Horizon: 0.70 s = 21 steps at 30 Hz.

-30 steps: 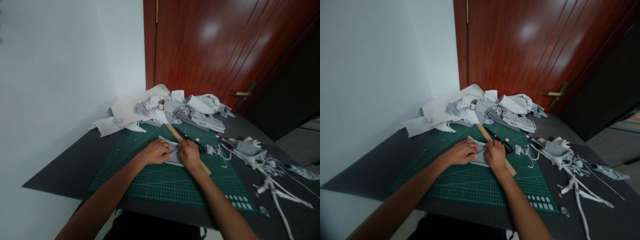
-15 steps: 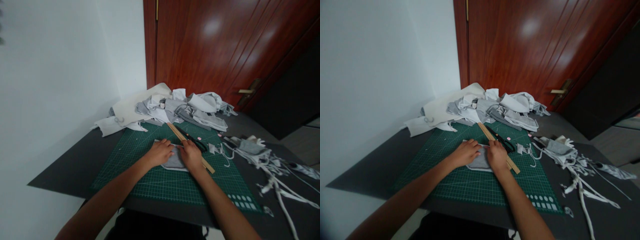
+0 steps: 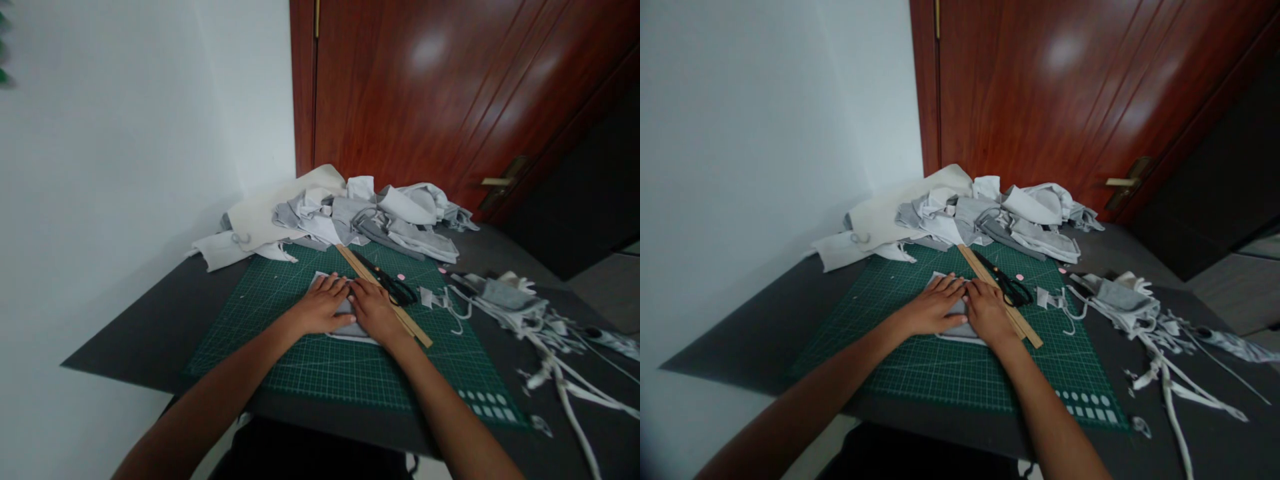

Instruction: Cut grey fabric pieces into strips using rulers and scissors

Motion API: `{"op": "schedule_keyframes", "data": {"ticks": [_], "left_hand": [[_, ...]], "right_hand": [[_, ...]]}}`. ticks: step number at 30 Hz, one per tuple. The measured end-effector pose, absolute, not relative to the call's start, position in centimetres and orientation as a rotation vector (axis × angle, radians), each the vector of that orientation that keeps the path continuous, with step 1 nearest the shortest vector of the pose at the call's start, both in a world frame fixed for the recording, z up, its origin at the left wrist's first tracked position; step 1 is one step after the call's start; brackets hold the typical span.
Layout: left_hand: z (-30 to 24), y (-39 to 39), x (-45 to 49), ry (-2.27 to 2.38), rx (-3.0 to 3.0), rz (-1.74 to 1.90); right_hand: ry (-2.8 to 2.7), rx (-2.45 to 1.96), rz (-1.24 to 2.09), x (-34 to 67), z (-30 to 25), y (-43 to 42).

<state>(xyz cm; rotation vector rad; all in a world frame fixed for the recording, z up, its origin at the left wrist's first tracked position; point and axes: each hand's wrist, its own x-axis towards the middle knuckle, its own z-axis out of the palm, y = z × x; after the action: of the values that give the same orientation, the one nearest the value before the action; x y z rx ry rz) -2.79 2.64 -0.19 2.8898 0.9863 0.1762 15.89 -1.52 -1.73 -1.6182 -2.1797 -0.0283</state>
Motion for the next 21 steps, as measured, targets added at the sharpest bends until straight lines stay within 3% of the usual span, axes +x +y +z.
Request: {"op": "schedule_keyframes", "data": {"ticks": [7, 11, 21], "left_hand": [[1.4, 2.3, -2.8, 0.886, 2.998, 0.368], [2.7, 2.4, -3.0, 0.812, 3.039, 0.283], [1.1, 2.1, -2.1, 1.173, 2.941, 0.454]], "right_hand": [[-2.263, -1.644, -0.041, 15.9, -0.6, -2.2], [-2.364, -1.507, 0.062, 15.4, 0.5, -3.0], [-2.195, -1.63, 0.027, 14.3, -1.0, -2.4]]}}
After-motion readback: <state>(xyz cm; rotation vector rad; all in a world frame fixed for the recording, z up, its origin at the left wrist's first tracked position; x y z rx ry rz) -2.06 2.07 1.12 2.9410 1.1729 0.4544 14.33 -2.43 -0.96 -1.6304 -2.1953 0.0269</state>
